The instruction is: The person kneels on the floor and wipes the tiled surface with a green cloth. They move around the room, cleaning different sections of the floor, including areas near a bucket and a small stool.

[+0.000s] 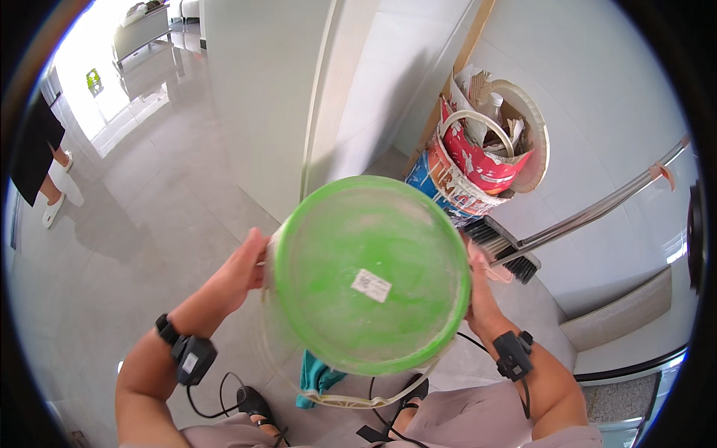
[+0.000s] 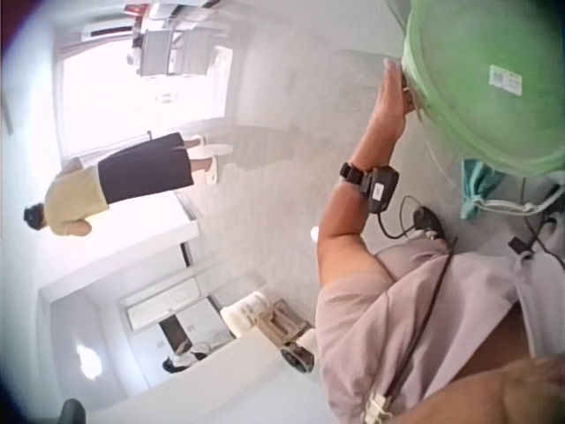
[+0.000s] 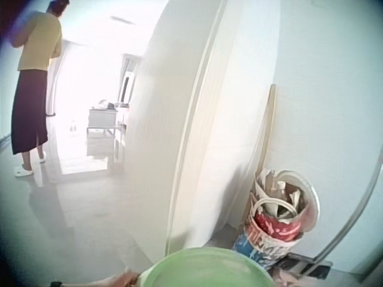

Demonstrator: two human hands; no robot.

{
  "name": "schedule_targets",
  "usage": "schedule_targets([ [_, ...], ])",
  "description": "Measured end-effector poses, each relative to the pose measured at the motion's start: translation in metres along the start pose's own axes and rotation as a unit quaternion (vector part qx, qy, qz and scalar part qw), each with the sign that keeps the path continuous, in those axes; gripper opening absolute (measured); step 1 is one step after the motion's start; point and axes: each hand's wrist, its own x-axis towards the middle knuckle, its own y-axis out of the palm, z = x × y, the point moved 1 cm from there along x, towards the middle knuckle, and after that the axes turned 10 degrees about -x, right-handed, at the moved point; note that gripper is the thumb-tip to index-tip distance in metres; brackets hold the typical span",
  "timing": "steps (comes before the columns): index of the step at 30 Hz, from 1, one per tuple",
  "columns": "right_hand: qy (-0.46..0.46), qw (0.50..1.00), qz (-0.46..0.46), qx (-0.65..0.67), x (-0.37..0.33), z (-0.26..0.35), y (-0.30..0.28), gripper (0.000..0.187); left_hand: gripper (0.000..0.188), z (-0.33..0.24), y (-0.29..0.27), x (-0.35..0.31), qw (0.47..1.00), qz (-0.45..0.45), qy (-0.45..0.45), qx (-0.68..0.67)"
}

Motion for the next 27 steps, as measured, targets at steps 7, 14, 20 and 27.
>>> schedule_targets([
  [7,-0.042,0.984,-0.067,0.161,0.013,-0.037,-0.065,0.093,0.073,0.001,0.069,0.102,0.989,0.142,0.015,0.036],
  [14,0.074,0.953,-0.153,0.25,0.018,-0.062,-0.119,0.087,0.074,0.013,0.075,0.136,0.988,0.15,0.018,0.044],
  [20,0.092,0.989,-0.095,0.062,0.013,-0.117,-0.132,0.052,0.062,0.04,-0.044,0.107,0.976,0.019,-0.092,0.196],
  [27,0.206,0.911,0.178,-0.308,0.011,-0.197,-0.027,0.024,0.044,0.094,-0.259,0.028,0.91,-0.29,-0.182,0.236],
])
